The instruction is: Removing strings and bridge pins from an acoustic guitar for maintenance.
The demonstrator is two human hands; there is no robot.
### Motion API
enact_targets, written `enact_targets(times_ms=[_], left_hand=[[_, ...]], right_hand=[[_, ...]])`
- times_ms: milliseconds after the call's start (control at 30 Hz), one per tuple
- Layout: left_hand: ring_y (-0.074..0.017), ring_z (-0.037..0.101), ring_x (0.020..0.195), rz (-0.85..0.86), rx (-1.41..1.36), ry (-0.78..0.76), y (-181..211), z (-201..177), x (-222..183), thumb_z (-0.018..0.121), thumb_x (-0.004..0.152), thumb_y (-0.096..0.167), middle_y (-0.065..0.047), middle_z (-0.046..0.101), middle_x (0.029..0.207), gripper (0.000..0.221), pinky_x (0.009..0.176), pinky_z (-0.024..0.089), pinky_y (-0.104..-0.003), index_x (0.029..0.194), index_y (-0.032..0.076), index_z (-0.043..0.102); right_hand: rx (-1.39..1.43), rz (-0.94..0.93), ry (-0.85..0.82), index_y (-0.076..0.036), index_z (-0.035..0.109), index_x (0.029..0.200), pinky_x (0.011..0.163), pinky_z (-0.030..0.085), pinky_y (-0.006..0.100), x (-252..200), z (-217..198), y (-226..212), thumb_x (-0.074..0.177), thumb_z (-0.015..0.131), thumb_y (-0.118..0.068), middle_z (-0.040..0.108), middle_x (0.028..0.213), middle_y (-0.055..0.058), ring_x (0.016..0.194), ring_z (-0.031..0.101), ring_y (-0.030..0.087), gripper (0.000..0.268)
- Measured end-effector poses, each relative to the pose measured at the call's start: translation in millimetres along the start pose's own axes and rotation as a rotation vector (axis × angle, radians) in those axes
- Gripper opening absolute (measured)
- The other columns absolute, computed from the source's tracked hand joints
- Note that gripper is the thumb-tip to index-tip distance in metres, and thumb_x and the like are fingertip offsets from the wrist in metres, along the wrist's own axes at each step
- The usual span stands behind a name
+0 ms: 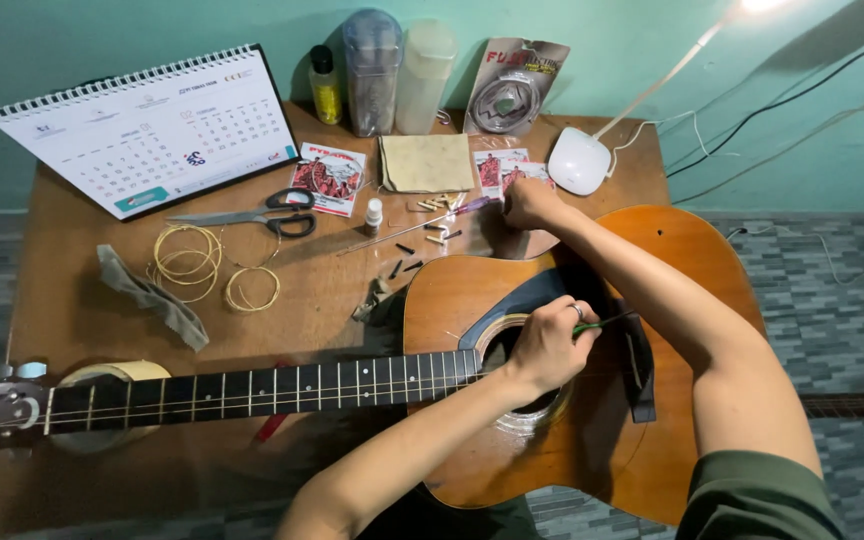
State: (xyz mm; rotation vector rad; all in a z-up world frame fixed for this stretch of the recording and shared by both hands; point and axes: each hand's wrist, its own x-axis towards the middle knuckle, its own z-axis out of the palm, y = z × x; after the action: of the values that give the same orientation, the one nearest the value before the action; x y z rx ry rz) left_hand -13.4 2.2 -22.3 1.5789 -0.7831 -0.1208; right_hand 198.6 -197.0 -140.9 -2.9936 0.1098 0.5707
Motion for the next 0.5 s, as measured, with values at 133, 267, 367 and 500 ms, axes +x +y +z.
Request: enact_targets(times_ms=[133,267,367,500], left_hand=[[-0.0284,0.07,0.078,-0.181,-0.19,0.072,14,-18,9,0.074,0.088,0.01,-0.007,0.061,0.078,0.005,0.061,0.056,-0.033,0.092,0.01,0.07],[-0.0286,0.071,0.08,-0.228,-0.22,0.085,17,-21,10,0.073,0.091,0.009,-0.009,0.063,0.08,0.003,0.061,0.057,-0.031,0.093,0.009,0.071],[-0.0293,0.071,0.078,-0.243,-0.206,0.095,19,-18,11,0.074,0.088,0.005,-0.01,0.066,0.078,0.003,0.064,0.058,-0.033,0.091,0.007,0.072],[-0.0325,0.072,0.082,-0.294,-0.223,0.162,18,-21,14,0.074,0.089,0.007,-0.013,0.069,0.081,0.003,0.065,0.058,-0.037,0.092,0.007,0.073]], right_hand=[[-0.121,0.038,-0.056,-0.017,0.081,0.084,0.078,0.062,0.052,-18,-32,-38,0.069,0.074,-0.03,0.077,0.08,0.013,0.087,0.077,0.036,0.021],[-0.078,-0.12,0.033,-0.013,0.078,0.094,0.083,0.06,0.057,-4,-68,-62,0.075,0.07,-0.032,0.077,0.089,0.021,0.095,0.075,0.045,0.028],[-0.033,-0.311,0.152,-0.012,0.074,0.1,0.079,0.061,0.058,8,-72,-78,0.079,0.069,-0.025,0.076,0.089,0.017,0.091,0.075,0.044,0.025],[-0.029,-0.407,0.05,-0.013,0.076,0.103,0.079,0.06,0.053,-20,-110,-89,0.092,0.065,-0.029,0.075,0.091,0.018,0.091,0.074,0.042,0.022]])
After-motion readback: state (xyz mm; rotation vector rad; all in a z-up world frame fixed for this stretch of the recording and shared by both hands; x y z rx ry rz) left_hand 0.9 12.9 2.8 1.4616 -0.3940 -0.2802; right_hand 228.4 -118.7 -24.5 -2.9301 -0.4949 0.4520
